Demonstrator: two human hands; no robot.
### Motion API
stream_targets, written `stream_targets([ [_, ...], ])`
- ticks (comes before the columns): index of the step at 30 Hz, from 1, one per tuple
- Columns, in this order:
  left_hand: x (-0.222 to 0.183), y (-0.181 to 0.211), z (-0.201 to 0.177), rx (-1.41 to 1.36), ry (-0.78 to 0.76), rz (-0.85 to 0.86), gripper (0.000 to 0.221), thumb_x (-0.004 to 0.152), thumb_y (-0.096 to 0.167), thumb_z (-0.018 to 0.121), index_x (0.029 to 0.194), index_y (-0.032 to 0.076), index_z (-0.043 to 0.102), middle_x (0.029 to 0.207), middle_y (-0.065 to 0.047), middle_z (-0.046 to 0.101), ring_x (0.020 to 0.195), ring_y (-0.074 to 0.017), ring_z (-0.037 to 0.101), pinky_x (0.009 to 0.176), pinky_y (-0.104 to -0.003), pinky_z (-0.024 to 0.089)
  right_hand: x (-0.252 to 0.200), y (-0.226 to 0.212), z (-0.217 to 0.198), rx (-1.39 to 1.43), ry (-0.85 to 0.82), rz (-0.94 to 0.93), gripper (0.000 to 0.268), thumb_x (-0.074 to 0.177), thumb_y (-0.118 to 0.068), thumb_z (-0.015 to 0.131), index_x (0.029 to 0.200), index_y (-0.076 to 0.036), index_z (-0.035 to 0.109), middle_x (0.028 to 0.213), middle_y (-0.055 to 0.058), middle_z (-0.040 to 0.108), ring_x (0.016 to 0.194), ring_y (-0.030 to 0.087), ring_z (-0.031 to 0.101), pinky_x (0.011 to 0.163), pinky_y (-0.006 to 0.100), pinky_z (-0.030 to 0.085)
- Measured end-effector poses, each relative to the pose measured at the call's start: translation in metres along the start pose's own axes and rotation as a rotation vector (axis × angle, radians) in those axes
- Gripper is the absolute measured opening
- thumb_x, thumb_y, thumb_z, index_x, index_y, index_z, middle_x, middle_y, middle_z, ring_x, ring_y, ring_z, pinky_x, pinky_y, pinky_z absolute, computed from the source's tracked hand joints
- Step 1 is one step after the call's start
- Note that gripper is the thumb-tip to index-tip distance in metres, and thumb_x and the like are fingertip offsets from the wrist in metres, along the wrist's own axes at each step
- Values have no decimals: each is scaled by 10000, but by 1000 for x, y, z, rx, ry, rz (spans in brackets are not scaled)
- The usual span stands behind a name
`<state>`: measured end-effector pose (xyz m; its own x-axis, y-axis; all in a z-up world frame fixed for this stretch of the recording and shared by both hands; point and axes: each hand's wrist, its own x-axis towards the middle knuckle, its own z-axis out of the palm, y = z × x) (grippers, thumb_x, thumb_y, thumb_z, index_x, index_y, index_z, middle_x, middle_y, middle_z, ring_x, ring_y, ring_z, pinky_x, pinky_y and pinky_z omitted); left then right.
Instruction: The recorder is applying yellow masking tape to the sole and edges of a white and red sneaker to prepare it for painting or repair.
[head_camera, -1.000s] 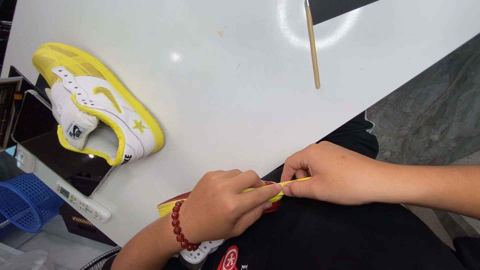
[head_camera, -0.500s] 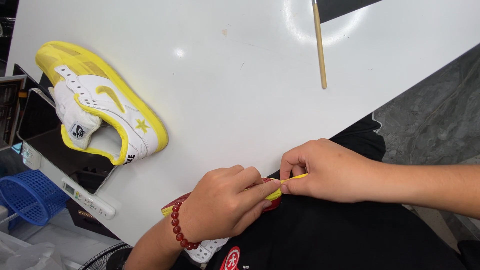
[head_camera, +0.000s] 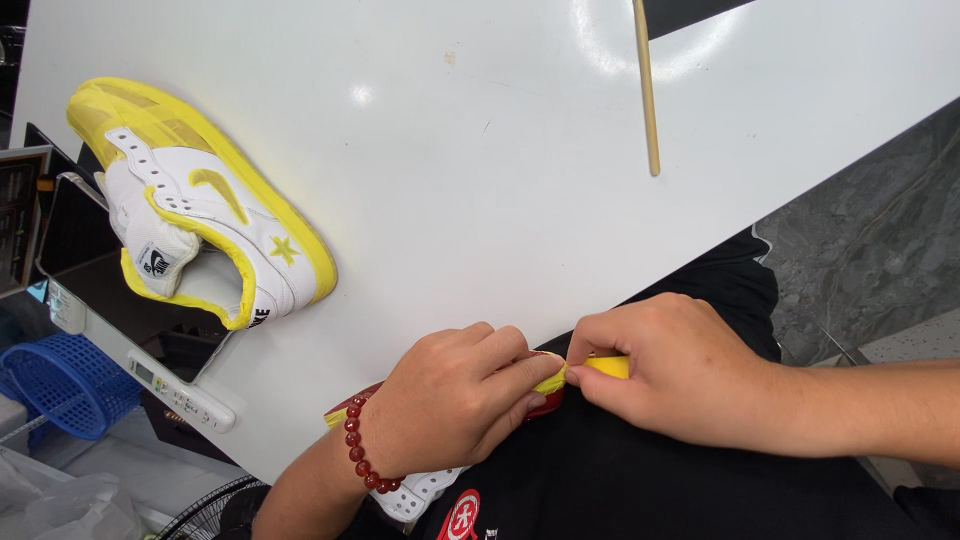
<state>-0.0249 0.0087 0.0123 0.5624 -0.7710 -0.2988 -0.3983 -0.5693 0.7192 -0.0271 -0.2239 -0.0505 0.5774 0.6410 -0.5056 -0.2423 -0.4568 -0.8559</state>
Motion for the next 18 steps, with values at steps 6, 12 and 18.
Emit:
stream_targets([
  [6, 0, 2, 2, 20, 18, 2, 337, 848, 122, 756, 1177, 65, 709, 899, -56, 614, 726, -208, 609, 611, -335, 501, -7, 7, 6, -18, 38, -117, 130, 820, -266, 740, 824, -143, 785, 679, 0, 762, 596, 166, 737, 568, 296, 564],
  [12, -6, -2, 3, 45, 72, -21, 354, 846, 105, 747, 1188, 25, 694, 949, -63, 652, 750, -210, 642, 648, -336, 530, -22, 19, -1, 67, 119, -132, 136, 826, -264, 788, 881, -139, 791, 711, -8, 778, 582, 122, 748, 529, 255, 560],
  [18, -30, 15, -28, -30, 254, 33, 403, 889, 164, 796, 1228, -31, 698, 964, -89, 700, 786, -239, 695, 685, -345, 558, -12, 3, -48, 91, 371, -370, 193, 870, -174, 724, 1023, -59, 738, 776, 11, 774, 638, 122, 679, 533, 254, 542],
])
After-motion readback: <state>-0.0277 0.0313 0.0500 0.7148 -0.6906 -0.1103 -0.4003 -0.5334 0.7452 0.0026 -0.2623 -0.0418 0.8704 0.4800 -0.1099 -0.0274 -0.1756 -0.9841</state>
